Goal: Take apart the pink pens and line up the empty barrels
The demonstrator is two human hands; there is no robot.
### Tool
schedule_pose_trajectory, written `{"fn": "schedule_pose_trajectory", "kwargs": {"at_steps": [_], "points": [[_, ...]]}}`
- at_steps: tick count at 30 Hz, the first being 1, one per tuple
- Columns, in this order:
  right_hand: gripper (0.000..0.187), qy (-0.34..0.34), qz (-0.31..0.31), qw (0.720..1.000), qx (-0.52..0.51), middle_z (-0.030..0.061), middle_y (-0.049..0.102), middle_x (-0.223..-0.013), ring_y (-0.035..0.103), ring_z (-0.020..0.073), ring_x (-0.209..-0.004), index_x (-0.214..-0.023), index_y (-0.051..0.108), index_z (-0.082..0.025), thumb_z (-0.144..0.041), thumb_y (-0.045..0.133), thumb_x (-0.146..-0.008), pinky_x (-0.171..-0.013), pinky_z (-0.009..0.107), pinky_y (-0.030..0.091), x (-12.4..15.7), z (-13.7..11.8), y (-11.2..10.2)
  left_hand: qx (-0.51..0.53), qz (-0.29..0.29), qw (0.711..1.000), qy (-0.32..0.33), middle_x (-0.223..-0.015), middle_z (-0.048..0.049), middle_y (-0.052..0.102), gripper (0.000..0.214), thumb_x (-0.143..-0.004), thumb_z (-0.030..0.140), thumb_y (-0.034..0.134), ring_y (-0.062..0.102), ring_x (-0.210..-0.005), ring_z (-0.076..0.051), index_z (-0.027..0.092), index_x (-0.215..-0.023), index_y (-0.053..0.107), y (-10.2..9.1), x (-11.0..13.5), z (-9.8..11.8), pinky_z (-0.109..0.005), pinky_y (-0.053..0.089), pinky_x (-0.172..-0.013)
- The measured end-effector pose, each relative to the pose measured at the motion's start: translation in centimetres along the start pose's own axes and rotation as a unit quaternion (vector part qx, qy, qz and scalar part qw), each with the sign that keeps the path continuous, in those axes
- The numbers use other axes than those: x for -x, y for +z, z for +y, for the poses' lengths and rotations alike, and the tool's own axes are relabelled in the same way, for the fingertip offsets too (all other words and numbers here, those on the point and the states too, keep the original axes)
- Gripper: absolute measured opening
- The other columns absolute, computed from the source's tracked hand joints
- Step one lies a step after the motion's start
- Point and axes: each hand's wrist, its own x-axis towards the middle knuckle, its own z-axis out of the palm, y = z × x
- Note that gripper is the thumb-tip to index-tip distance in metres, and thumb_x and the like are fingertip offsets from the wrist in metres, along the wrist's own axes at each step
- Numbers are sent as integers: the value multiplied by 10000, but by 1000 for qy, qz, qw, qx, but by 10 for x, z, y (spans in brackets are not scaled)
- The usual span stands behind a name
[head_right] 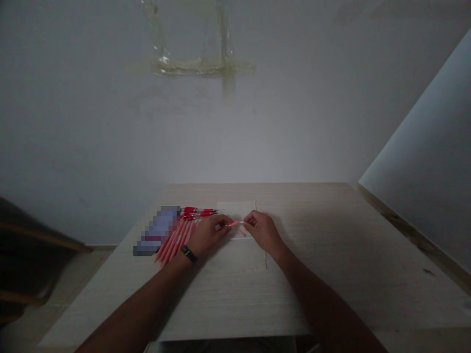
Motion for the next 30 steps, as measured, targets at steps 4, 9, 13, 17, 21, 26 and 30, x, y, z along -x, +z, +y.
{"fn": "schedule_pose_trajectory", "kwargs": {"at_steps": [4, 9, 13, 17, 21, 26, 30], "points": [[68, -54, 8, 991, 120, 13, 643, -784, 578, 149, -717, -772, 643, -194, -230, 678, -817, -739, 293, 437, 0, 1, 2, -12, 7, 999, -40, -835, -54, 717, 284, -898, 417, 554, 615, -728, -173, 184, -936, 713, -1, 0, -1, -258, 402, -634], [92, -62, -32, 977, 202, -10, 631, -820, 598, 157, -820, -737, 659, -204, -232, 718, -802, -1047, 453, 253, 6, -6, 12, -10, 16, 999, -50, -826, -61, 699, 304, -890, 437, 558, 601, -719, -167, 166, -910, 697, 3, 0, -8, -251, 403, -623], [85, -68, -47, 969, 231, -17, 631, -847, 607, 169, -882, -761, 662, -212, -255, 716, -811, -1107, 517, 95, 11, -7, 17, -19, 11, 998, -59, -821, -55, 692, 259, -863, 388, 589, 591, -714, -162, 167, -950, 691, 7, -1, -13, -245, 396, -617], [94, -70, -46, 968, 238, -25, 624, -843, 605, 169, -885, -774, 656, -214, -273, 721, -810, -1109, 535, 62, 11, -6, 18, -19, 9, 998, -63, -800, -50, 684, 255, -857, 393, 597, 587, -702, -159, 170, -941, 686, 7, 0, -13, -242, 385, -611], [115, -70, -34, 974, 213, -6, 616, -827, 585, 162, -838, -762, 649, -203, -277, 693, -837, -1019, 425, 288, 5, -5, 11, -12, 11, 998, -65, -792, -51, 685, 279, -871, 427, 582, 589, -688, -160, 175, -933, 685, 8, 0, -14, -243, 374, -592], [106, -81, 27, 979, 187, 13, 586, -803, 554, 157, -797, -747, 622, -192, -188, 623, -853, -716, 260, 402, -4, 0, -8, -7, -1, 996, -86, -781, -51, 693, 325, -863, 466, 592, 603, -675, -165, 182, -993, 686, 8, 0, -12, -246, 369, -583], [124, -88, 50, 977, 188, 7, 570, -786, 546, 147, -767, -735, 608, -191, -163, 591, -855, -693, 249, 403, -5, -1, -18, -11, -10, 995, -99, -743, -52, 688, 413, -886, 552, 527, 593, -638, -165, 181, -964, 691, 7, 1, -9, -251, 353, -559]]}}
